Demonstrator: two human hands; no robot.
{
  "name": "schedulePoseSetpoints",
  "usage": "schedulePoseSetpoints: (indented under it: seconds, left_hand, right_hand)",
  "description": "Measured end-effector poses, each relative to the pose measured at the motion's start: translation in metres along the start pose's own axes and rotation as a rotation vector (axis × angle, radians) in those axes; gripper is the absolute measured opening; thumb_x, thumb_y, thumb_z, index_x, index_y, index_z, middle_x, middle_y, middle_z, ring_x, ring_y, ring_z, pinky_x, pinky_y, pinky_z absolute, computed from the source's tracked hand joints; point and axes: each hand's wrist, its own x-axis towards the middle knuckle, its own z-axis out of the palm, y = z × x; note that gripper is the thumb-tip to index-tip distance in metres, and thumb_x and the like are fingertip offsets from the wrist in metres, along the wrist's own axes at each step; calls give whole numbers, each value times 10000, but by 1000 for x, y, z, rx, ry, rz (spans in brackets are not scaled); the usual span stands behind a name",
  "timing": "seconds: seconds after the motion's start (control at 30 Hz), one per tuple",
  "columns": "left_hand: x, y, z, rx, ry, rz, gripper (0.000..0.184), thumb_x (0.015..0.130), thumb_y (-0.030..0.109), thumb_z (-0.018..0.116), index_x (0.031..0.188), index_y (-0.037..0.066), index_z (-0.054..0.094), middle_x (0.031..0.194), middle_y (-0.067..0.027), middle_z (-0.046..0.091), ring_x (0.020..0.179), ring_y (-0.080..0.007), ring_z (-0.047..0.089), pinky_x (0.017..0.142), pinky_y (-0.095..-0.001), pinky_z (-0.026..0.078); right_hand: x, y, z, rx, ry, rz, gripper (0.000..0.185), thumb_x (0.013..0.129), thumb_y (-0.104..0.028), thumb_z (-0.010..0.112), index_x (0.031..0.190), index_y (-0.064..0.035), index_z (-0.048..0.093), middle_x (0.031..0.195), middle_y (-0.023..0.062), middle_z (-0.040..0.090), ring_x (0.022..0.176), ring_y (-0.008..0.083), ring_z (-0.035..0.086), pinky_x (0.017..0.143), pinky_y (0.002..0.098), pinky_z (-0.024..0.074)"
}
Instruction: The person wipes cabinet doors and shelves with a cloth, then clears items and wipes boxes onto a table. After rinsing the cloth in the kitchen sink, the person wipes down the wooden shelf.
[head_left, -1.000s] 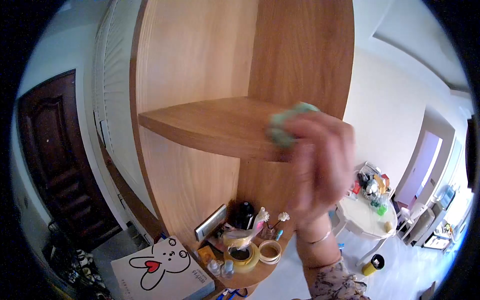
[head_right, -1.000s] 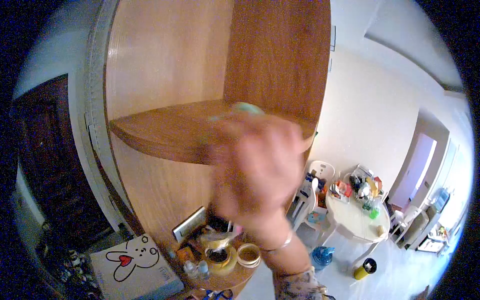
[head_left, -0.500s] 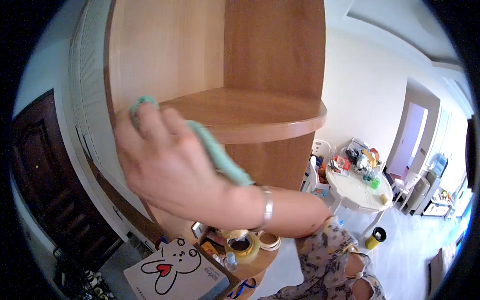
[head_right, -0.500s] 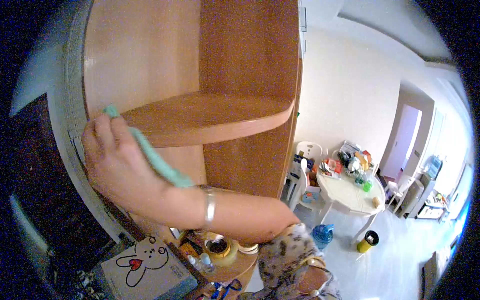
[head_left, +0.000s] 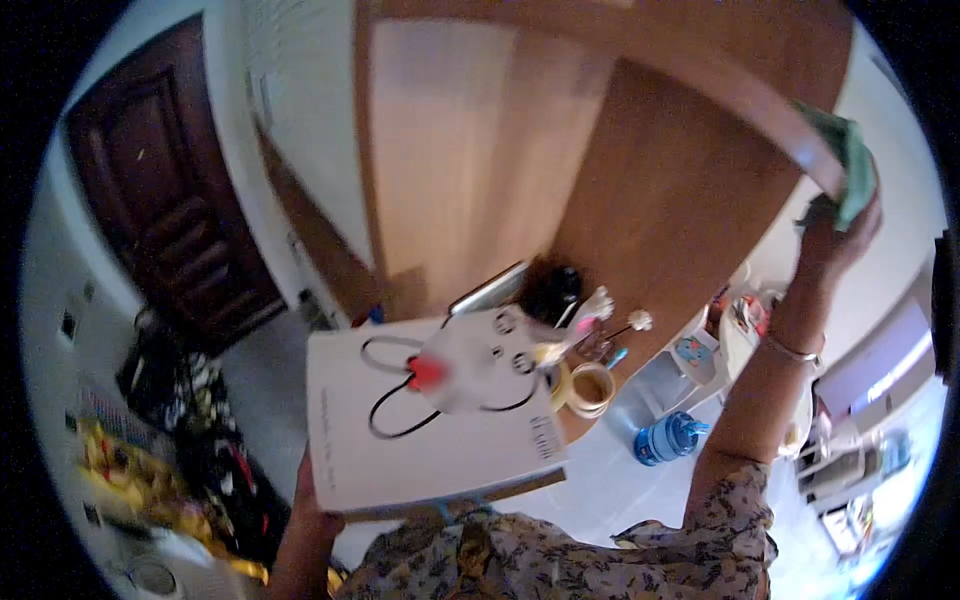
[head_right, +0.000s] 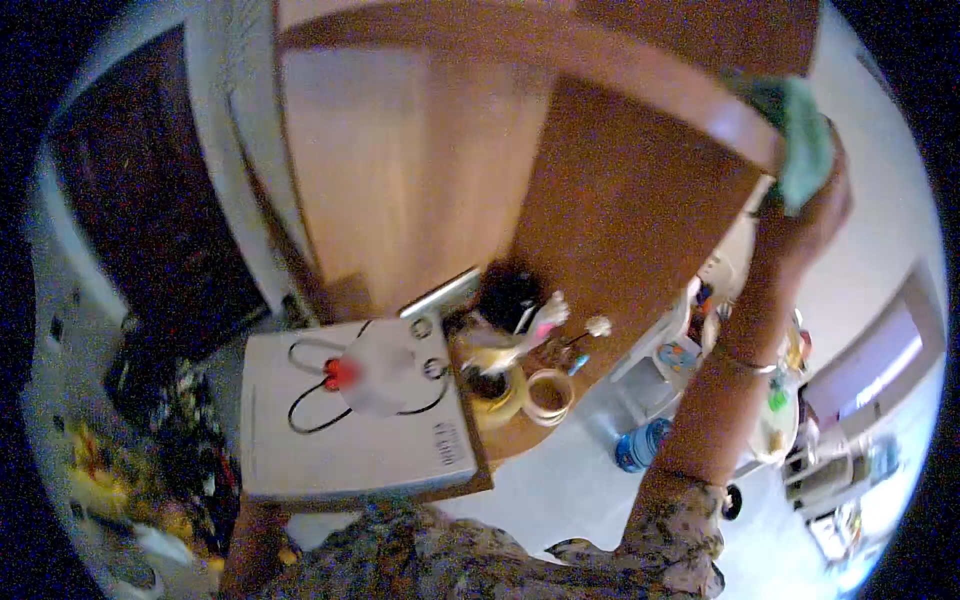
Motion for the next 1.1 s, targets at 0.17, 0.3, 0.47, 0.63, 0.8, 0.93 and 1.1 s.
schedulePoseSetpoints:
  seconds: [0.17,0.3,0.47,0.63,0.8,0.93,1.1]
  left_hand:
    - [1,-12,19,201,-265,190,1048,531,107,804,1433,92,271,1369,-101,425,1257,-238,415,1017,-394,362]
    - [-2,-14,22,198,-326,216,1127,486,100,835,1448,118,248,1400,-84,395,1275,-237,393,1036,-392,335]
    - [-11,-18,26,106,-300,217,1004,574,167,814,1426,105,285,1373,-77,421,1247,-231,423,1019,-391,362]
    - [-19,-19,9,75,-111,357,687,715,238,684,1314,33,415,1283,-125,500,1171,-278,495,986,-430,402]
    - [-44,-21,-31,91,-128,627,633,724,237,653,1274,7,440,1259,-149,510,1155,-301,504,979,-443,408]
    - [-74,-23,-51,95,-112,772,593,731,237,628,1242,-13,459,1240,-169,519,1141,-319,511,973,-454,412]
    - [-111,-26,-75,102,-74,905,549,740,236,596,1201,-39,484,1216,-193,529,1124,-342,520,965,-468,417]
  right_hand:
    - [-43,119,23,-20,-268,310,398,825,-152,600,1196,-26,527,1103,166,593,950,239,571,789,335,479]
    - [-31,97,28,147,-308,472,403,831,-225,595,1175,-19,550,963,149,640,776,216,593,647,318,477]
    - [-21,77,11,25,-235,192,358,790,-63,572,1143,-10,590,960,148,659,751,206,619,677,329,500]
    - [13,2,-5,197,-134,-162,353,818,-235,609,1090,-10,594,905,105,622,756,175,586,674,305,478]
    - [23,-59,-16,492,-194,-497,442,845,-406,646,1037,-11,598,850,62,584,761,144,552,670,281,457]
    - [11,-82,-11,421,-167,-156,324,763,-233,760,943,-17,597,756,46,545,704,152,532,620,278,432]
    - [-9,-86,-25,434,-182,-161,316,753,-215,751,949,-19,599,780,57,551,731,170,538,640,293,437]
